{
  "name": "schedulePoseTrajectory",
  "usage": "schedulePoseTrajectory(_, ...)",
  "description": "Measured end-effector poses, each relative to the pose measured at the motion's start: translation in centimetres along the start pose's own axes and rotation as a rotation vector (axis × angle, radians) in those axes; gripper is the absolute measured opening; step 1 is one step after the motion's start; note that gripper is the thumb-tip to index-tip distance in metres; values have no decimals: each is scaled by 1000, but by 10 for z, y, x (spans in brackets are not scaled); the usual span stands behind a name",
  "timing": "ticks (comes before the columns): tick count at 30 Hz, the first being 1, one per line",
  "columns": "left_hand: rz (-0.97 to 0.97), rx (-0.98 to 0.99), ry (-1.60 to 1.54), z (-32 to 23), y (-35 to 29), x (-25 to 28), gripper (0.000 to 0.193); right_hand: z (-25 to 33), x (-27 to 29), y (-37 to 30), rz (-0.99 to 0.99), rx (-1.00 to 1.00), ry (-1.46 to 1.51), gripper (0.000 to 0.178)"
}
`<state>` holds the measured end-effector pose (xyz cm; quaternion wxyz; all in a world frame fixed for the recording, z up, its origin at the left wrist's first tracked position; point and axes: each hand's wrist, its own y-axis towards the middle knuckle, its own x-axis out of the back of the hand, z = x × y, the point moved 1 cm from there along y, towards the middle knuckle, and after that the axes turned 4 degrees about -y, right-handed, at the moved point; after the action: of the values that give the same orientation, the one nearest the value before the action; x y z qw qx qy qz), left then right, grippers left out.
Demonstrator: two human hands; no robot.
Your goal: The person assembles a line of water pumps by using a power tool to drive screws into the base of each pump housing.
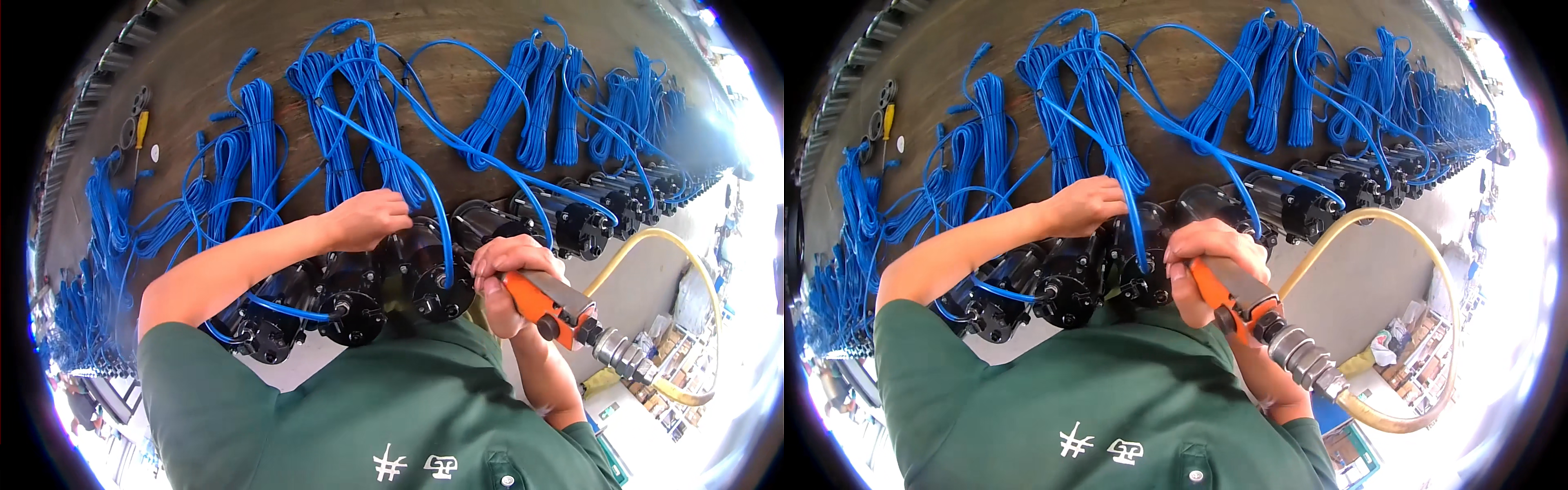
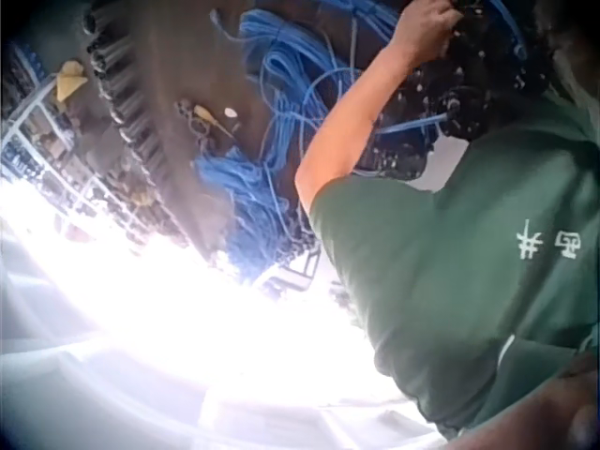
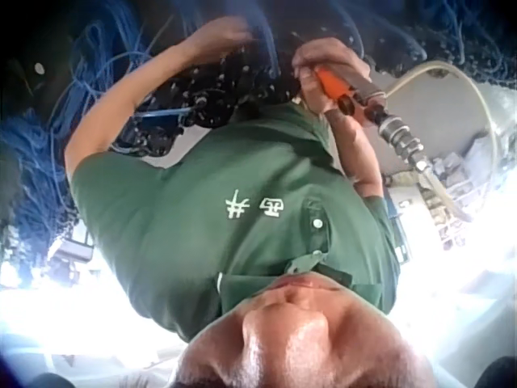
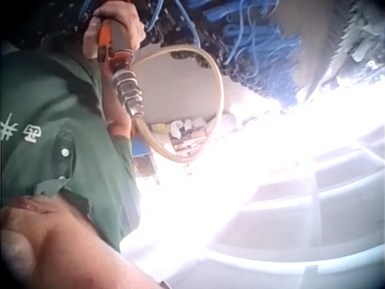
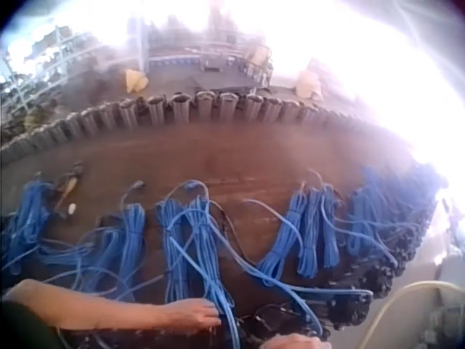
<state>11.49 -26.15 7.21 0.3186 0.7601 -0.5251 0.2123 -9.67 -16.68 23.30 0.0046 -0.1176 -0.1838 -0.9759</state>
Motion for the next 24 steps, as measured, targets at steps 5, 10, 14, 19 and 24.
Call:
schedulePoseTrajectory(5, 188, -40, 164, -7, -2, -2, 3, 5, -7, -1, -10, -85, -24, 22)
schedulePoseTrajectory(10, 185, -85, 213, 2, -12, -18, 5, 56, -3, 10, -60, -50, -64, 21)
schedulePoseTrajectory(14, 112, -110, 193, 3, -14, -19, 8, 89, -22, 12, -148, -21, 345, 22)
schedulePoseTrajectory(19, 103, -120, 213, 3, -15, -18, 11, 53, -51, 15, 112, 28, 174, 26)
schedulePoseTrajectory(24, 139, -96, 261, 0, -16, -22, 10, 34, -67, 17, 300, 49, -22, 23)
